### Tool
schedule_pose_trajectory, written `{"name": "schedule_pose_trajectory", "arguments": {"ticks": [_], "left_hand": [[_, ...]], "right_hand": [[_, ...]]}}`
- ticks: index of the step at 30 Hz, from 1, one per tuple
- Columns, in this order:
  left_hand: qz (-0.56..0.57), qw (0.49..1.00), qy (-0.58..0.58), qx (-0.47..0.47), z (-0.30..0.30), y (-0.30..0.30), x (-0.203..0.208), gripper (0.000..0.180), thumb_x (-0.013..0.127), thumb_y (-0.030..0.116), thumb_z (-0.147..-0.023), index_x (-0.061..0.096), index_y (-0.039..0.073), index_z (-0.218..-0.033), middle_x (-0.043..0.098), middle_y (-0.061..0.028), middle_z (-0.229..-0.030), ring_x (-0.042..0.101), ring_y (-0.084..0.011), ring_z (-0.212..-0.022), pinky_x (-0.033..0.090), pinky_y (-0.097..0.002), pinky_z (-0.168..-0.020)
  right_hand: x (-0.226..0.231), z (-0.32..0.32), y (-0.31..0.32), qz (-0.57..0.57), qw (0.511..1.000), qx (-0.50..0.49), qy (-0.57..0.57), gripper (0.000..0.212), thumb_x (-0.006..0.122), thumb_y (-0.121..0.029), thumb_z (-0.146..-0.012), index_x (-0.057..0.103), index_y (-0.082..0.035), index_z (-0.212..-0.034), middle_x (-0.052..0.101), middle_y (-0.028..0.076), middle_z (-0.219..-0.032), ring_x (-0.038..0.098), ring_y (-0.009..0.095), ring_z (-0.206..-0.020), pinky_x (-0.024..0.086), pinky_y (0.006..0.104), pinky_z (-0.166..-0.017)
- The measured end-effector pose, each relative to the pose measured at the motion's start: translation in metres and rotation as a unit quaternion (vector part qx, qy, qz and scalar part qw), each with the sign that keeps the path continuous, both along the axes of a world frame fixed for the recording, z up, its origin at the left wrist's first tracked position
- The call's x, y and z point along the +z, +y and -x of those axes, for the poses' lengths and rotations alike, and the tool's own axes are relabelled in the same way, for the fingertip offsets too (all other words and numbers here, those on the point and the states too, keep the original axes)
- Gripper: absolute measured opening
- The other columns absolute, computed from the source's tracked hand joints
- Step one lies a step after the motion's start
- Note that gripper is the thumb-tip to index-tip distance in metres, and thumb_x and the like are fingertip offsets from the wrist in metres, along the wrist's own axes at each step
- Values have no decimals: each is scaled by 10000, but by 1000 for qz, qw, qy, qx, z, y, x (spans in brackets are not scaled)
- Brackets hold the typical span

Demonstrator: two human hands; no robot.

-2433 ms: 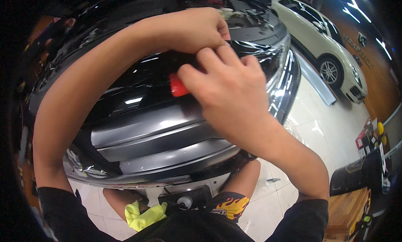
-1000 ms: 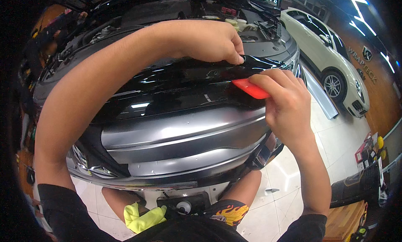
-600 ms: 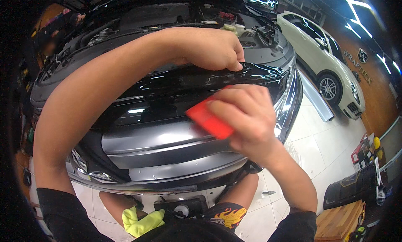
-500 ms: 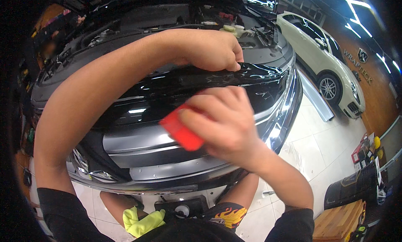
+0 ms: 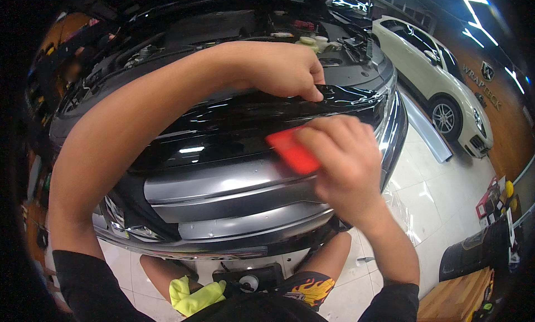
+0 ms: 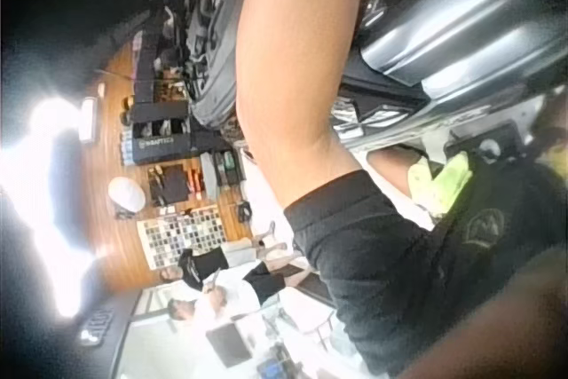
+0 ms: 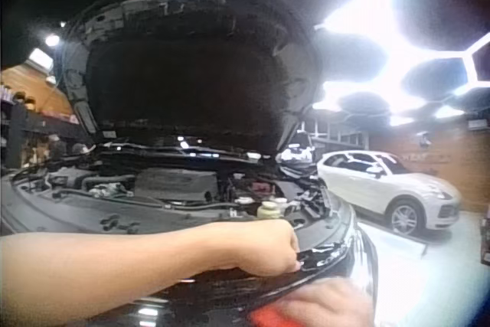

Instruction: The person applies a transparent protective film to the front bumper of a black car. They use a red squeegee to smooth the film and a blue blade to trim excess material along the edges, then wipe the surface with a yellow cloth.

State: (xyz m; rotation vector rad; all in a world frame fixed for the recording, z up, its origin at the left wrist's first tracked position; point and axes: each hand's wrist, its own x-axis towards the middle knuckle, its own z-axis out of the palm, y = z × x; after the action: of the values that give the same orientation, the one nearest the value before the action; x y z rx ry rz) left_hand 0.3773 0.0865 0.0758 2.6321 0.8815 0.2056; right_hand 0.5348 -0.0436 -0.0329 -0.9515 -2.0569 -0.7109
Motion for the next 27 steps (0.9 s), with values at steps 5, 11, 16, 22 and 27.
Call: {"name": "schedule_pose_trajectory", "arguments": {"ticks": [5,11,16,22,27], "left_hand": [[-4,1000,-26,6,1,0,-3,414,775,260,-982,764,-25,-1282,783,-209,-1177,719,-296,-1111,524,-418,-996],[-17,1000,-8,11,-4,1,-4,461,765,270,-991,737,-29,-1341,767,-231,-1246,713,-316,-1162,523,-419,-1033],[-24,999,-27,26,0,-3,-5,499,777,311,-979,739,-34,-1336,764,-230,-1236,714,-326,-1153,521,-412,-1025],[-48,997,7,55,9,-12,-1,451,774,327,-972,764,-16,-1264,767,-229,-1176,720,-346,-1105,511,-477,-1009],[-75,996,28,45,12,-10,0,452,782,376,-963,789,-15,-1191,766,-247,-1099,731,-376,-1059,520,-513,-991]], "right_hand": [[7,15,16,-29,998,3,-49,337,729,-27,-696,740,-91,-1027,703,48,-1012,677,272,-952,463,410,-783],[-14,115,10,-28,984,176,-28,216,717,-231,-805,670,-120,-984,625,54,-1006,622,239,-957,479,425,-810],[-22,97,-43,69,963,258,24,454,745,-206,-773,736,-102,-1215,693,109,-1175,684,312,-1124,535,424,-897],[8,63,-97,201,937,285,1,452,807,-162,-770,782,-147,-1221,743,85,-1213,733,271,-1101,569,356,-841],[-1,72,-102,100,935,338,39,537,899,-223,-746,777,-91,-1252,748,122,-1215,731,252,-1093,569,347,-830]]}}
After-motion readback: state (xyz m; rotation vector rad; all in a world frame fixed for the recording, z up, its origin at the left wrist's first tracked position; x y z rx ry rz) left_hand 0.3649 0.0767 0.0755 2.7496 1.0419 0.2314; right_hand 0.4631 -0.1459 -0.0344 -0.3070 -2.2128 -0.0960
